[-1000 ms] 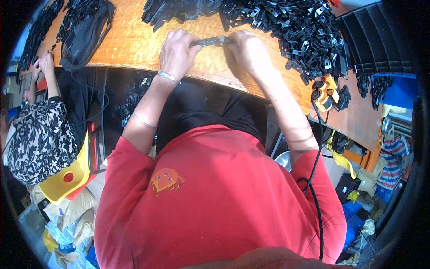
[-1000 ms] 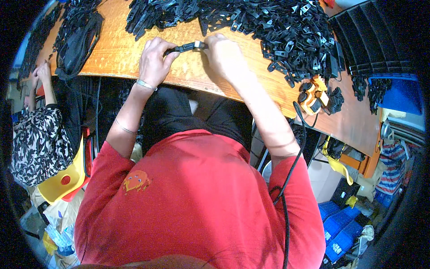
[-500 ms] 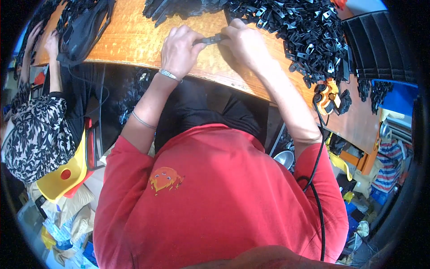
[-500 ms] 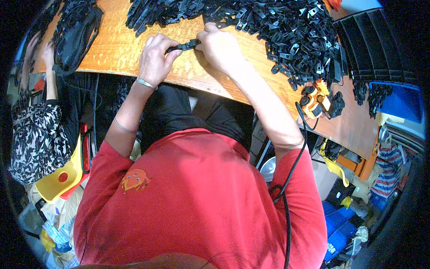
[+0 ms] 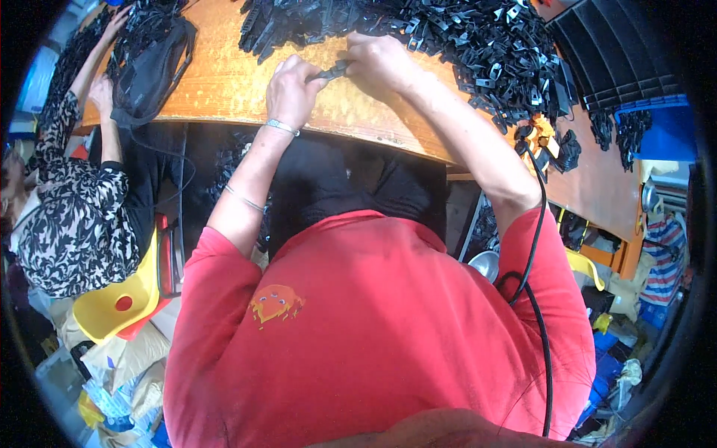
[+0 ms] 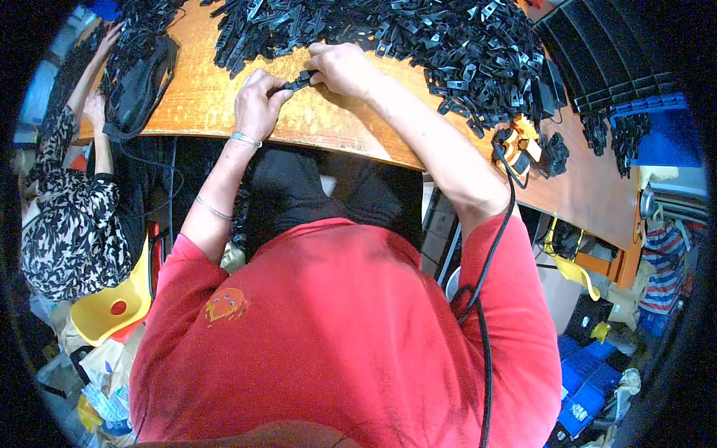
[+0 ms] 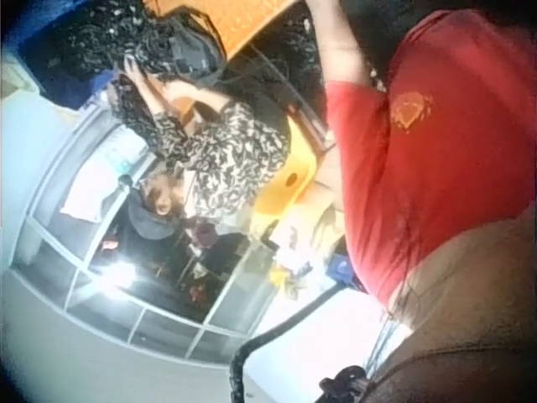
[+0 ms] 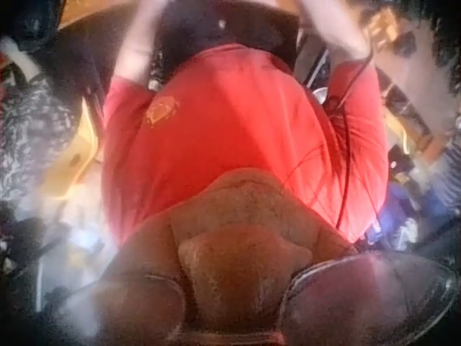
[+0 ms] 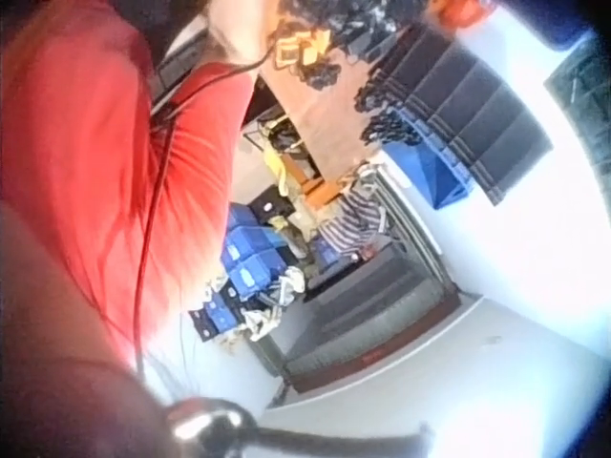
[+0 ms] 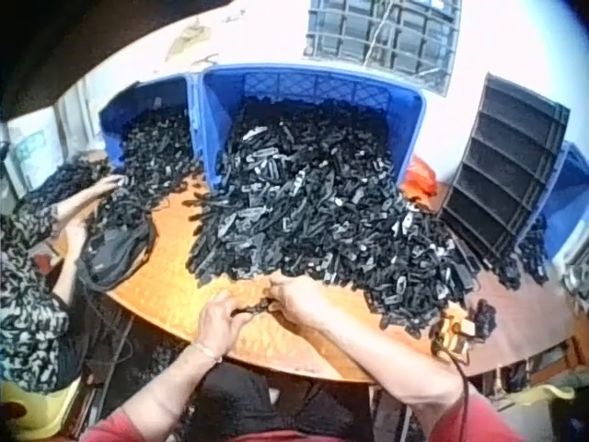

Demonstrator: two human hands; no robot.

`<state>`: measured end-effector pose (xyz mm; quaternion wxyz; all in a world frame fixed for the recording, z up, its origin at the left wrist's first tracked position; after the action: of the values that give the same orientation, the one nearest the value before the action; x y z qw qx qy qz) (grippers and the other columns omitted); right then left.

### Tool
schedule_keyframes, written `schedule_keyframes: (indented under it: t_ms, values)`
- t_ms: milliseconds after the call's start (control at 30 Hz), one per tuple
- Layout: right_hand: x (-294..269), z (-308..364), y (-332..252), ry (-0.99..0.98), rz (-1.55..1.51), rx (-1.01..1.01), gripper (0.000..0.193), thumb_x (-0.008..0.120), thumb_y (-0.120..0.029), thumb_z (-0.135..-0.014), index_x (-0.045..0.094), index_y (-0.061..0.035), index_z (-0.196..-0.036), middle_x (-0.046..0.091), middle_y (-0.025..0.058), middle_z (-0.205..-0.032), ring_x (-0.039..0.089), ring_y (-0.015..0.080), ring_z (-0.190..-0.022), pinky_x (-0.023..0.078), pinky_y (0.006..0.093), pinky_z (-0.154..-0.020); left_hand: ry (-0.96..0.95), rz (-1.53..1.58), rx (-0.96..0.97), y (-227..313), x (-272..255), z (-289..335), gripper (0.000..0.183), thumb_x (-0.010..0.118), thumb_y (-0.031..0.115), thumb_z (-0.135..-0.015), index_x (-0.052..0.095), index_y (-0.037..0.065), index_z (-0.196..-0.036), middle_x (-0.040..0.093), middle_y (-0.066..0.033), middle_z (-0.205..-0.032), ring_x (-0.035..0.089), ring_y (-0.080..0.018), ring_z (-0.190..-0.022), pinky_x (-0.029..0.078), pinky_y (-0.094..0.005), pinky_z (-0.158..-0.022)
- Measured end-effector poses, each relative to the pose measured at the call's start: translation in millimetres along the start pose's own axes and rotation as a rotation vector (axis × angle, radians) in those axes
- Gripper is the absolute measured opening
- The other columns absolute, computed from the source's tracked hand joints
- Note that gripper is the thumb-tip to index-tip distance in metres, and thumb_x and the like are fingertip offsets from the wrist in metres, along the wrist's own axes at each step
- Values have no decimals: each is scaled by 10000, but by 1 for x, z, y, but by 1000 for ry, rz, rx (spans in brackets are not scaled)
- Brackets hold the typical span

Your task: The person assembles small black plastic components and buckles by hand at a table.

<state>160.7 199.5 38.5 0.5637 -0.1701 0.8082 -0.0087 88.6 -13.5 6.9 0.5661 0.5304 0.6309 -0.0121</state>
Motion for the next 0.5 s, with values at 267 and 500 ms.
schedule_keyframes:
  t_ms: [267, 500]
  values:
    - [8, -4, -18, 5, -79, 55, 171, 792, -237, -889, 776, -69, -917, 692, 104, -957, 728, 363, -896, 574, 503, -776, 11, -10, 76, -7, 1, -11, 195, 874, 157, -836, 765, 24, -926, 672, -136, -892, 686, -327, -861, 547, -418, -770]
    - [-14, 49, -14, 92, -187, 139, 162, 734, -231, -973, 802, -85, -961, 710, 112, -973, 724, 334, -858, 597, 428, -804, -655, -131, -163, -40, -125, 6, 144, 772, 46, -916, 727, -9, -1041, 692, -100, -932, 694, -198, -933, 553, -372, -855]
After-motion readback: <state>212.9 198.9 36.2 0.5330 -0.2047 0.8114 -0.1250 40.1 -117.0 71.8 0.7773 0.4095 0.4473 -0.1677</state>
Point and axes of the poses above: each hand's wrist, its own z-axis away from the middle knuckle, its own x-axis out of the palm, y = z × x, the point moved 1 cm from there along -z, towards the middle knuckle
